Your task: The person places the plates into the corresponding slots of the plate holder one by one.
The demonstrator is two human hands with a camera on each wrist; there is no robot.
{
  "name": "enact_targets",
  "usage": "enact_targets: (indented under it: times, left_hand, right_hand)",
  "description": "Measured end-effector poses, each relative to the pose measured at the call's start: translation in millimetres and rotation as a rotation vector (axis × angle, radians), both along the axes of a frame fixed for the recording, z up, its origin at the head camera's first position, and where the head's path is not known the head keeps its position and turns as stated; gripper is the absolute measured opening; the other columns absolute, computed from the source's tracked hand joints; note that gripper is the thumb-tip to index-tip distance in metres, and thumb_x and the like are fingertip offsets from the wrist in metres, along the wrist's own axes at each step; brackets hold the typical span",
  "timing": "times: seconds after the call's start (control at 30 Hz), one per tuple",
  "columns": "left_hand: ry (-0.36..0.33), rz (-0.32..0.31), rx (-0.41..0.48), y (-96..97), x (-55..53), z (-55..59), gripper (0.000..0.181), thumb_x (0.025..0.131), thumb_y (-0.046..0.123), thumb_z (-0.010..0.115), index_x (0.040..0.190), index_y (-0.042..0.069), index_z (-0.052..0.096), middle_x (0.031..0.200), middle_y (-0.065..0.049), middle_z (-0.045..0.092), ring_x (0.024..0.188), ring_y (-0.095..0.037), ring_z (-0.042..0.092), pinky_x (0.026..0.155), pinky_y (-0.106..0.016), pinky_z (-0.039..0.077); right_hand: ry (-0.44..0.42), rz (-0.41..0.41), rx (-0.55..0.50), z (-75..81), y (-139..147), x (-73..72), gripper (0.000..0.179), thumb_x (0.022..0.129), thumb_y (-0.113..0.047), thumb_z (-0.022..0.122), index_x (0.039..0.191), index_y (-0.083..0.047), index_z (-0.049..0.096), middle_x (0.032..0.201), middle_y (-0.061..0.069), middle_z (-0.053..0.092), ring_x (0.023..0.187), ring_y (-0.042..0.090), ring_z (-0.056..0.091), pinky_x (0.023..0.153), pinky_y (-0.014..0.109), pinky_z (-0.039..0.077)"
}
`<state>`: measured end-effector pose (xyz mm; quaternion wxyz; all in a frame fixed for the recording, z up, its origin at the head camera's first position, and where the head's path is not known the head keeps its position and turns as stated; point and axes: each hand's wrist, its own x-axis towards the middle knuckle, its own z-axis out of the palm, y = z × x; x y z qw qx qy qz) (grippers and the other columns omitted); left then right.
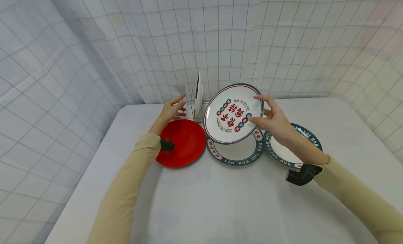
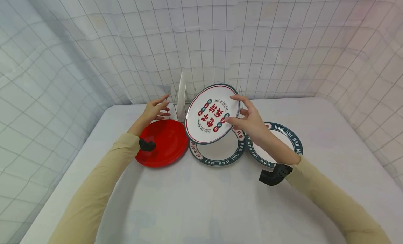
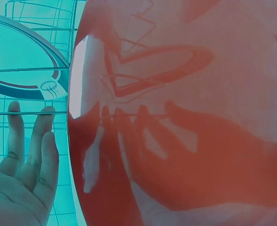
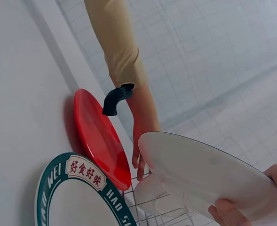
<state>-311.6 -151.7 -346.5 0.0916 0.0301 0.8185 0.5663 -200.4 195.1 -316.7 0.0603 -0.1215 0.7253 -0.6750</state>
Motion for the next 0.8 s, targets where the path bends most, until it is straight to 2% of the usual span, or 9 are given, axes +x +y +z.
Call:
enact_targets:
  times: [0.27, 0.53, 0.8]
  left_hand:
    - [-0.002, 0.005, 0.003, 1.0, 1.4, 1.1, 0.049, 0.101, 0.027, 0.049, 0.148, 0.02, 0.038, 0.123, -0.034, 0.058, 0.108, -0.046, 0.061, 0.096, -0.055, 0.047]
    - [-0.008, -0.002, 0.002, 1.5, 1.9, 1.6, 0.049, 0.101, 0.026, 0.049, 0.148, 0.02, 0.038, 0.123, -0.034, 0.058, 0.109, -0.047, 0.06, 0.095, -0.052, 0.048]
    - [-0.016, 0.011, 0.009, 0.5, 1.2, 1.7, 0.048, 0.101, 0.025, 0.049, 0.148, 0.02, 0.038, 0.124, -0.034, 0.058, 0.11, -0.048, 0.059, 0.096, -0.053, 0.048]
  right_hand:
    - [0.017, -0.04, 0.014, 9.4, -9.4, -14.3, 0.068, 0.089, 0.0, 0.063, 0.146, -0.02, 0.031, 0.123, 0.013, 0.046, 0.089, 0.009, 0.065, 0.075, 0.024, 0.057]
    - [0.04, -0.036, 0.0, 15.0, -16.7, -26.5, 0.067, 0.089, 0.001, 0.063, 0.145, -0.02, 0.032, 0.117, 0.014, 0.05, 0.085, 0.009, 0.068, 0.073, 0.023, 0.057]
    - [0.05, -0.062, 0.0, 19.2, -25.3, -41.1, 0.068, 0.088, 0.004, 0.063, 0.145, -0.019, 0.034, 0.117, 0.014, 0.047, 0.085, 0.011, 0.066, 0.074, 0.024, 0.058]
